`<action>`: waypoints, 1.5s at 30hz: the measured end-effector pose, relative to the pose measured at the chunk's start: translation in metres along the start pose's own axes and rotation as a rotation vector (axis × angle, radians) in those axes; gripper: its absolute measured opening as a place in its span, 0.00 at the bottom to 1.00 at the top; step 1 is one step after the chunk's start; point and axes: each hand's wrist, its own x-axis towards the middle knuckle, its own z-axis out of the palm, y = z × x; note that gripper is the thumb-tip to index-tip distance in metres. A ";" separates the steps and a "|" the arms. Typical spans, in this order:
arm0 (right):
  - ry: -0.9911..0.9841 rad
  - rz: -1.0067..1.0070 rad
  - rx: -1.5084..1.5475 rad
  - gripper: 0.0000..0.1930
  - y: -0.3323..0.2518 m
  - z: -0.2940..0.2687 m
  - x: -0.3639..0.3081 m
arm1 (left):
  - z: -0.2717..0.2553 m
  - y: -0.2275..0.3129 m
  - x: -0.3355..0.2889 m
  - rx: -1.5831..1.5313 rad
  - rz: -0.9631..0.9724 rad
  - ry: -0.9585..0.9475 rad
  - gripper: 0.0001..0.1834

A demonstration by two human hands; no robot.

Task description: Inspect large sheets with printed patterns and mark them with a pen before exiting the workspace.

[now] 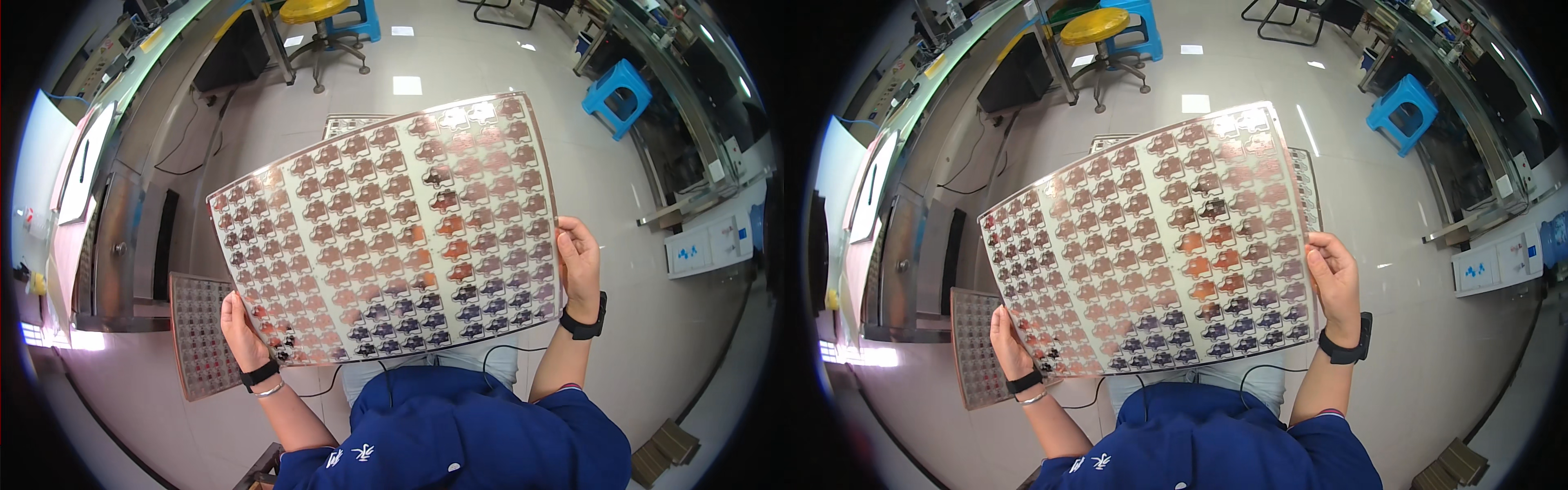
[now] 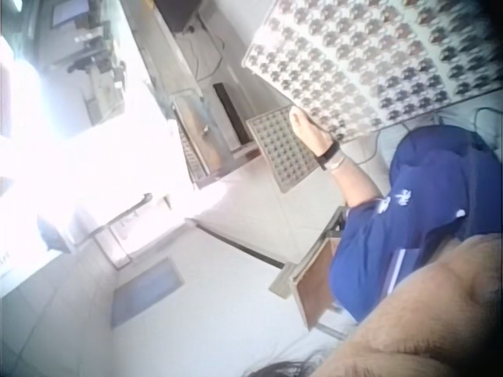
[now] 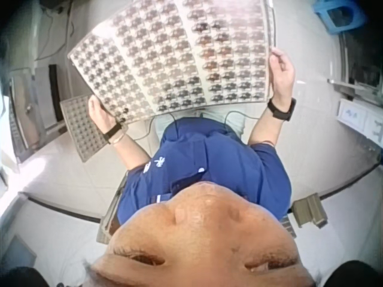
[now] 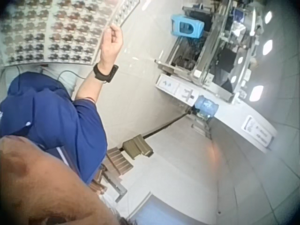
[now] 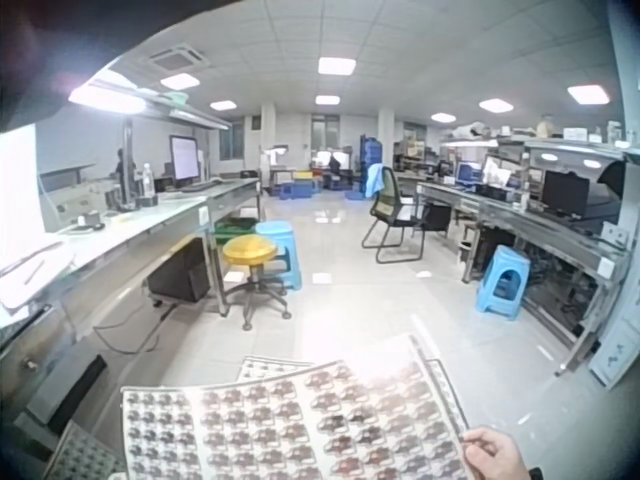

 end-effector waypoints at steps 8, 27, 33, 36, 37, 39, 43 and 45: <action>0.188 -0.221 0.142 0.13 0.006 0.002 0.019 | 0.010 0.019 0.002 -0.202 0.316 -0.126 0.05; 0.141 0.116 0.664 0.20 0.039 0.057 0.032 | 0.037 0.003 -0.014 -0.332 -0.257 -0.288 0.23; 0.118 0.152 0.667 0.20 0.043 0.056 0.033 | 0.039 0.000 -0.013 -0.544 -0.323 -0.411 0.25; 0.112 0.147 0.668 0.21 0.037 0.052 0.032 | 0.036 -0.005 -0.012 -0.454 -0.318 -0.373 0.24; 0.112 0.144 0.664 0.21 0.035 0.049 0.033 | 0.037 -0.007 -0.011 -0.374 -0.304 -0.348 0.24; 0.108 0.145 0.653 0.21 0.030 0.045 0.033 | 0.037 -0.008 -0.011 -0.353 -0.311 -0.356 0.24; 0.059 0.177 0.670 0.21 0.032 0.040 0.033 | 0.029 -0.010 -0.017 -0.206 -0.270 -0.296 0.25; 0.040 0.186 0.661 0.21 0.024 0.036 0.029 | 0.029 -0.016 -0.018 -0.203 -0.275 -0.278 0.25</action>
